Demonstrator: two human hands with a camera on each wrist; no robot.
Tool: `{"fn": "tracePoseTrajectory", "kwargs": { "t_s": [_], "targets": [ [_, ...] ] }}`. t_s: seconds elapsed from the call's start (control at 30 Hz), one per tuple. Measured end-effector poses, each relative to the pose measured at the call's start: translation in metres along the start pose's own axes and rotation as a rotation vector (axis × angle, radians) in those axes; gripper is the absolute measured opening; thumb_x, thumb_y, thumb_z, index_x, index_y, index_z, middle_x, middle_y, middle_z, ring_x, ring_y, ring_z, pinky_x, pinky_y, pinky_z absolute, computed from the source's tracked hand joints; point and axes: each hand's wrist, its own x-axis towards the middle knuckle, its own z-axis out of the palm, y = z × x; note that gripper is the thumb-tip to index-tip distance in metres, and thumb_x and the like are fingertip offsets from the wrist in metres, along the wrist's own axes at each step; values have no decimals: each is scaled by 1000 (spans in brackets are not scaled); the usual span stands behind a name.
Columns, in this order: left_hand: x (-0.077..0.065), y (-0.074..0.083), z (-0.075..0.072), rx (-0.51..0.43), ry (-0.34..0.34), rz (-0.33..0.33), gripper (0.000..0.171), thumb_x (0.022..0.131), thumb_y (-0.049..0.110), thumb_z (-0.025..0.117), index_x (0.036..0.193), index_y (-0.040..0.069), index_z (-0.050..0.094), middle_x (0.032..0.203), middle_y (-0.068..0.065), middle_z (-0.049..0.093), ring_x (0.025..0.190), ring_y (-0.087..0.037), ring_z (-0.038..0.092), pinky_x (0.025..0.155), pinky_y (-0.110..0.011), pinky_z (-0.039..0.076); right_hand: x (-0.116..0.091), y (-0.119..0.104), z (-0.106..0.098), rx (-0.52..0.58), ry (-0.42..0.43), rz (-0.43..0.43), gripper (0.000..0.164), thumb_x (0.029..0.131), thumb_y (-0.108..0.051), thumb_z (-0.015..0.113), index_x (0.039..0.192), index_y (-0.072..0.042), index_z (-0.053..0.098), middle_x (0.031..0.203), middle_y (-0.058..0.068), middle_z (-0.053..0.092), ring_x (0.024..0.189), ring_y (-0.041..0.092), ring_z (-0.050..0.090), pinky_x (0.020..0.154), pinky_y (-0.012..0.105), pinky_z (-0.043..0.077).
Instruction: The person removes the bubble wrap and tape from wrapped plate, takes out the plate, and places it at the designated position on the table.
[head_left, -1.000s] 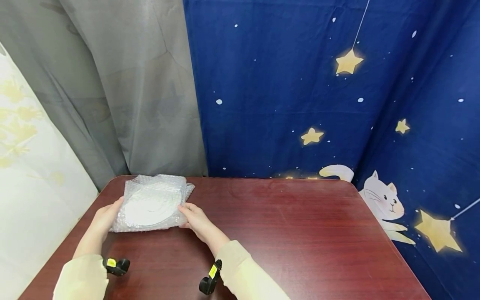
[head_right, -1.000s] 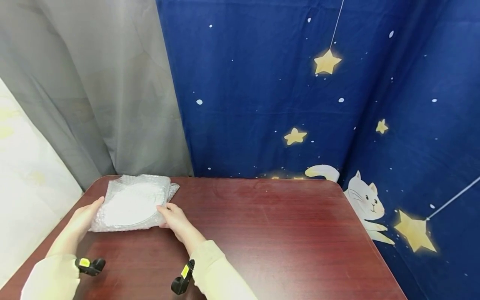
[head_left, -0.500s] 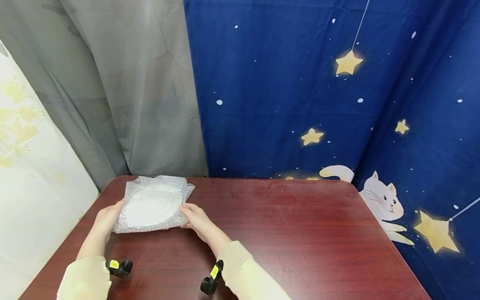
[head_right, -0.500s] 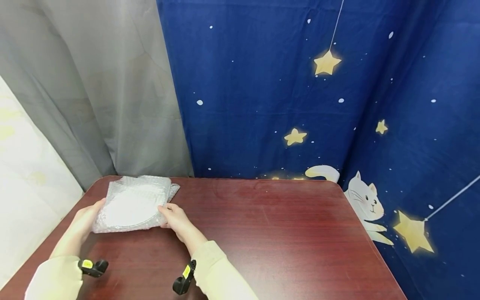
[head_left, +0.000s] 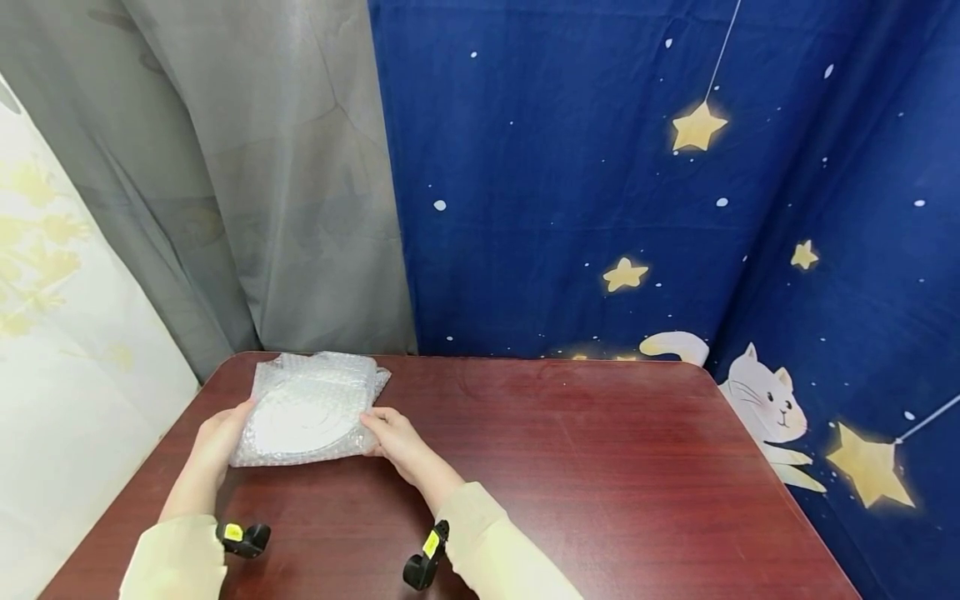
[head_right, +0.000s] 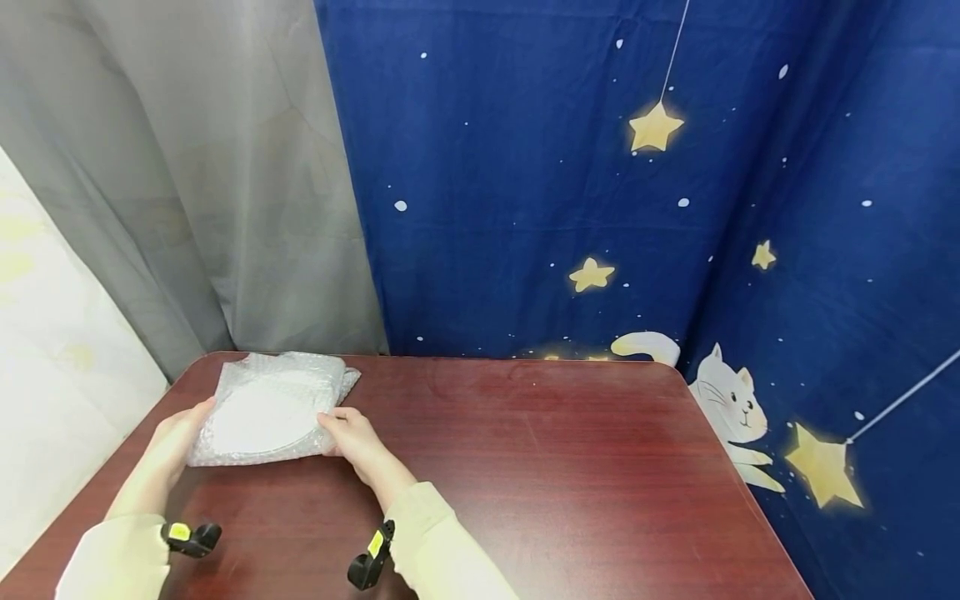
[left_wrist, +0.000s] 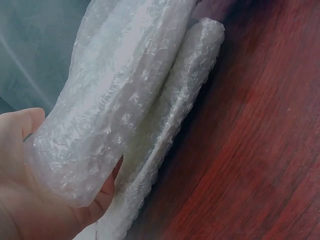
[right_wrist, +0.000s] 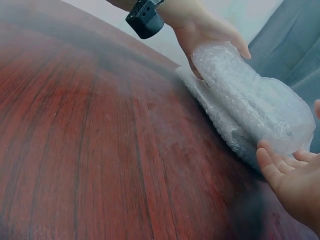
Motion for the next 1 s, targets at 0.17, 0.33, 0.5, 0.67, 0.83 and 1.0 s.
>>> {"fn": "tracePoseTrajectory", "kwargs": {
  "t_s": [0.17,0.33,0.5,0.67,0.83,1.0],
  "targets": [
    [-2,-1,3,-37,36,10,86,97,56,33,142,-16,24,145,-37,24,134,-48,23,108,-56,19,-2,-3,-1,0,2,11,37,96,-22,59,123,3,53,116,6,54,95,15,54,76,37,52],
    [-3,-1,6,-59,67,18,85,97,56,34,142,-16,27,144,-36,26,133,-48,24,107,-57,20,-1,-3,-3,-1,7,23,36,96,-24,59,121,1,54,115,5,55,97,15,54,79,37,51],
    [-5,0,9,-72,92,31,82,97,54,36,141,-14,30,143,-35,29,132,-47,26,107,-57,21,1,-3,-5,3,28,24,34,96,-26,58,117,1,55,111,5,56,95,14,55,82,37,50],
    [-8,1,14,-90,134,65,73,98,48,39,138,-14,36,139,-34,35,128,-44,32,105,-54,25,1,-1,-7,5,47,24,31,96,-25,58,114,0,55,101,4,54,83,12,54,75,32,50],
    [-10,2,19,-100,157,83,69,98,45,42,137,-13,39,140,-31,36,128,-41,33,104,-53,26,0,0,-11,-45,75,31,29,95,-27,59,110,-2,55,100,3,53,82,12,51,74,31,48],
    [-11,3,23,-114,174,95,68,98,44,45,136,-12,41,142,-29,37,129,-40,33,105,-52,26,0,0,-16,-49,92,40,29,93,-29,62,108,-4,57,102,3,56,83,14,54,75,32,47]
  ]
}}
